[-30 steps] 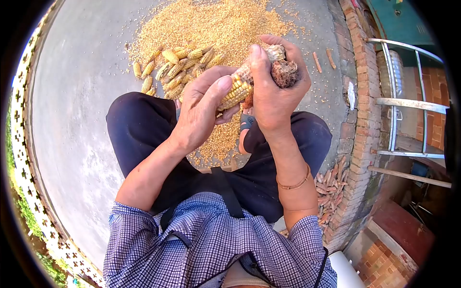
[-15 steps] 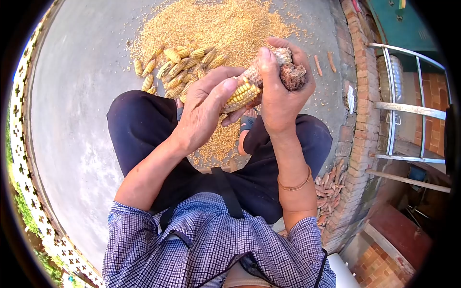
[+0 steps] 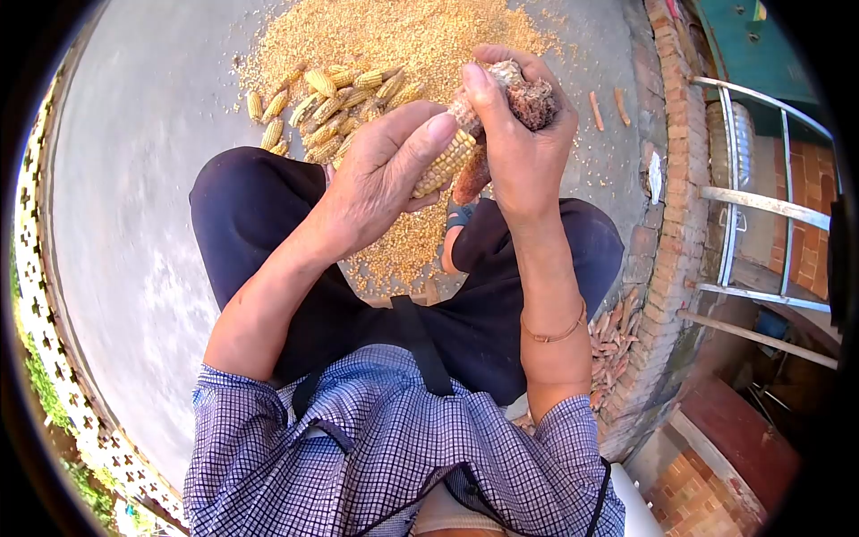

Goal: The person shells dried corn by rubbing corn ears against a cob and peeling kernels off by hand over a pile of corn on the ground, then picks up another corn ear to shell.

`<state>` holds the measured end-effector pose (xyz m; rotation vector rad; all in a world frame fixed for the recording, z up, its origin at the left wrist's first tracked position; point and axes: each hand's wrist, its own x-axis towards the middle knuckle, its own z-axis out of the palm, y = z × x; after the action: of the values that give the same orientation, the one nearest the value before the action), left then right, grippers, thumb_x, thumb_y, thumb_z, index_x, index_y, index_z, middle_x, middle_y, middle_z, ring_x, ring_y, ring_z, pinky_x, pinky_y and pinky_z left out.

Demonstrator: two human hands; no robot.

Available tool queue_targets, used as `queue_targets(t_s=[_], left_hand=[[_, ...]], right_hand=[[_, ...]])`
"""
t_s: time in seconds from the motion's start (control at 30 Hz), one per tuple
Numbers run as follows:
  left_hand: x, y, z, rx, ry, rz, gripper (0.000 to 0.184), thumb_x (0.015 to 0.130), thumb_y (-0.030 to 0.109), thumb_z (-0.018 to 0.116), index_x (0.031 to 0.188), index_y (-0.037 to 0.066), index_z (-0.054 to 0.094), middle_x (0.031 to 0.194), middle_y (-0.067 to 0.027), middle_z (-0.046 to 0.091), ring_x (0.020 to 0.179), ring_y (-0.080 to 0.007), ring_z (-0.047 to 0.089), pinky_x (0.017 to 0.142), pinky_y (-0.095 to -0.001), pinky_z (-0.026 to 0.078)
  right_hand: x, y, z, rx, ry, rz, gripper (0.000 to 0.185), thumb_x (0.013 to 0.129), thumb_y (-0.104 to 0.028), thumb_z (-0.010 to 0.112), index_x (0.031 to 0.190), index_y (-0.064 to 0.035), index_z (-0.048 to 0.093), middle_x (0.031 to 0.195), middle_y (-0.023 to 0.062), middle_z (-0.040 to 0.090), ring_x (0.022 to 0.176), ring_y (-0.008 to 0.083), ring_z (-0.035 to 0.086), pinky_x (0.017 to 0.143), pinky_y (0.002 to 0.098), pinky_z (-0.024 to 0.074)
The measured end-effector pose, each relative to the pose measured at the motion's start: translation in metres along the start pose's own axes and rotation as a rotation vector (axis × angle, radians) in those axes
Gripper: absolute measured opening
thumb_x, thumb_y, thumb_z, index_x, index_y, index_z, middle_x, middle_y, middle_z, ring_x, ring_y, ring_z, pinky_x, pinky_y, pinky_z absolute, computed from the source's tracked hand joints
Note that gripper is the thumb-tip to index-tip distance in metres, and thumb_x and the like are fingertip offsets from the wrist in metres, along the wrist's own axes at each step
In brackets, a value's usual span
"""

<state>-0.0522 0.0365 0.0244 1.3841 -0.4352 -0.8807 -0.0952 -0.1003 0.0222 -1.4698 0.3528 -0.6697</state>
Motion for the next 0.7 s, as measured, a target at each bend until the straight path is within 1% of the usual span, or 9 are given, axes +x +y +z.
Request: queue_targets(t_s=[0.03, 0.07, 0.1, 0.2, 0.27, 0.47, 0.57, 0.67, 0.7], left_hand=[[0.0006, 0.0007, 0.0006, -0.043, 0.008, -0.009, 0.045, 0.103, 0.038, 0.045, 0.118, -0.003, 0.054, 0.074, 0.0018, 0.048, 0.058, -0.0035, 0.042, 0.046, -0.0182, 0.030], [0.0021, -0.0020, 0.0010, -0.117, 0.004, 0.008, 0.043, 0.103, 0.040, 0.042, 0.108, -0.001, 0.055, 0.069, -0.0006, 0.048, 0.052, -0.0047, 0.040, 0.043, -0.0191, 0.027], [0.0015, -0.0008, 0.0018, -0.141, 0.017, -0.037, 0.043, 0.103, 0.040, 0.041, 0.106, 0.000, 0.055, 0.068, -0.0014, 0.049, 0.050, -0.0051, 0.039, 0.042, -0.0193, 0.026], [-0.0006, 0.0040, 0.0059, -0.190, 0.055, -0.140, 0.043, 0.103, 0.042, 0.040, 0.100, 0.001, 0.053, 0.066, -0.0032, 0.050, 0.046, -0.0060, 0.038, 0.039, -0.0198, 0.025], [0.0006, 0.0053, 0.0092, -0.194, 0.074, -0.163, 0.043, 0.103, 0.043, 0.039, 0.097, 0.002, 0.053, 0.064, -0.0037, 0.050, 0.043, -0.0062, 0.037, 0.038, -0.0200, 0.025], [0.0005, -0.0017, 0.0045, -0.078, 0.024, -0.099, 0.044, 0.103, 0.043, 0.037, 0.099, 0.002, 0.053, 0.065, -0.0045, 0.052, 0.044, -0.0066, 0.041, 0.037, -0.0198, 0.027], [0.0009, -0.0005, 0.0030, -0.097, -0.007, -0.072, 0.044, 0.104, 0.043, 0.038, 0.100, 0.002, 0.054, 0.065, -0.0049, 0.054, 0.044, -0.0073, 0.043, 0.037, -0.0197, 0.027], [-0.0001, 0.0015, 0.0048, -0.167, 0.019, -0.088, 0.043, 0.103, 0.042, 0.041, 0.105, 0.001, 0.055, 0.067, -0.0041, 0.056, 0.046, -0.0086, 0.047, 0.037, -0.0193, 0.030], [-0.0001, -0.0003, 0.0038, -0.232, -0.007, -0.088, 0.042, 0.103, 0.041, 0.042, 0.107, 0.001, 0.055, 0.069, -0.0041, 0.056, 0.047, -0.0089, 0.048, 0.037, -0.0193, 0.032]], right_hand=[[0.0000, 0.0003, -0.0024, 0.002, -0.031, 0.024, 0.015, 0.088, -0.005, 0.067, 0.102, 0.0007, 0.063, 0.078, -0.0002, 0.062, 0.069, 0.0028, 0.056, 0.060, 0.0201, 0.0453], [0.0007, 0.0004, -0.0066, 0.004, -0.062, 0.047, 0.018, 0.088, -0.006, 0.067, 0.104, 0.0006, 0.064, 0.079, 0.0012, 0.064, 0.072, 0.0046, 0.059, 0.064, 0.0207, 0.0474], [0.0012, 0.0007, -0.0086, 0.007, -0.093, 0.069, 0.020, 0.088, -0.007, 0.067, 0.106, 0.0005, 0.064, 0.081, 0.0026, 0.066, 0.075, 0.0063, 0.061, 0.068, 0.0213, 0.0495], [0.0019, 0.0028, -0.0080, -0.013, -0.069, 0.056, 0.015, 0.087, -0.006, 0.068, 0.100, 0.0003, 0.063, 0.068, -0.0036, 0.059, 0.056, -0.0007, 0.049, 0.047, 0.0190, 0.0380], [0.0011, 0.0039, -0.0077, -0.037, -0.043, 0.047, 0.014, 0.087, -0.006, 0.068, 0.099, 0.0003, 0.063, 0.068, -0.0037, 0.059, 0.057, -0.0004, 0.050, 0.048, 0.0189, 0.0383], [-0.0020, 0.0018, -0.0052, -0.088, 0.000, 0.018, 0.013, 0.086, -0.005, 0.068, 0.097, 0.0005, 0.064, 0.071, -0.0032, 0.060, 0.063, 0.0003, 0.052, 0.054, 0.0192, 0.0409], [-0.0021, 0.0007, -0.0051, -0.100, -0.004, -0.007, 0.013, 0.086, -0.005, 0.068, 0.098, 0.0006, 0.064, 0.074, -0.0024, 0.061, 0.065, 0.0006, 0.052, 0.056, 0.0193, 0.0419], [-0.0022, -0.0008, -0.0063, -0.056, -0.044, 0.001, 0.014, 0.086, -0.005, 0.069, 0.098, 0.0003, 0.065, 0.076, -0.0022, 0.062, 0.065, 0.0011, 0.054, 0.056, 0.0195, 0.0428], [-0.0022, -0.0017, -0.0073, -0.030, -0.061, 0.012, 0.014, 0.086, -0.006, 0.069, 0.098, 0.0002, 0.065, 0.076, -0.0022, 0.062, 0.065, 0.0013, 0.054, 0.056, 0.0196, 0.0431]])
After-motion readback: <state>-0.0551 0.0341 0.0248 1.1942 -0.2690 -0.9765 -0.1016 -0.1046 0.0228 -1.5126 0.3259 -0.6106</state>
